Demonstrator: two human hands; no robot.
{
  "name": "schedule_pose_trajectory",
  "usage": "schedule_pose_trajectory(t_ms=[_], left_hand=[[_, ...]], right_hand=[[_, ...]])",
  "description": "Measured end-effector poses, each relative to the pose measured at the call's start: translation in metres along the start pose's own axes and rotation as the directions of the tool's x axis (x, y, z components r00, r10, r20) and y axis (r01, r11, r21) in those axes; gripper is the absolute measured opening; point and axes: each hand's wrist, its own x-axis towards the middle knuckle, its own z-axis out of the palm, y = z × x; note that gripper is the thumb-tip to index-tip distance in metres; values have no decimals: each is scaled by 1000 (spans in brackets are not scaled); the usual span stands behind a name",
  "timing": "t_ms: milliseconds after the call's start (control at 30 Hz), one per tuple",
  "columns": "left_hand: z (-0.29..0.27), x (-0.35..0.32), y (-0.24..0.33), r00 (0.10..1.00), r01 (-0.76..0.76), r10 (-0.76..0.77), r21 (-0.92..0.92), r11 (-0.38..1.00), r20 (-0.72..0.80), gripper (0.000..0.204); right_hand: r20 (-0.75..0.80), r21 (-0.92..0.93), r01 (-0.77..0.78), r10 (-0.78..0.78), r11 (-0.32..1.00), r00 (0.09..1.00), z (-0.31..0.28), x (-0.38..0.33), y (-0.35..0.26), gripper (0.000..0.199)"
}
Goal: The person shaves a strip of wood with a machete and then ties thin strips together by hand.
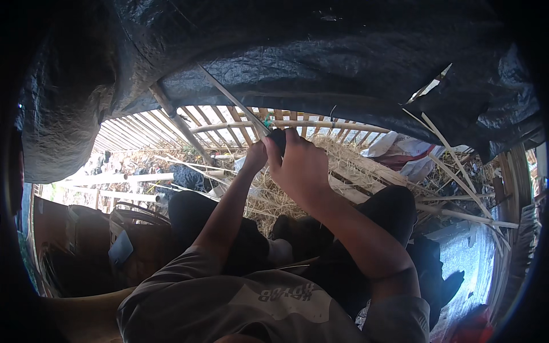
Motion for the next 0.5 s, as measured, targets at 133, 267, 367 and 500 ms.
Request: schedule_pose_trajectory(t_ms=[133,267,367,500], left_hand=[[11,-4,6,1000,-7,7,-1,1000,29,43],[4,1,9,994,56,-59,35,998,93,44],[3,-2,9,1000,20,-21,22,1000,18,42],[0,-1,14,1000,13,-13,7,1000,-4,40]], right_hand=[[27,-98,17,-15,995,1000,-1,-3,4,50],[52,172,-64,56,983,997,9,4,15,52],[360,395,-444,310,804,880,-3,14,7,52],[128,300,-122,87,946,988,-5,17,17,57]])
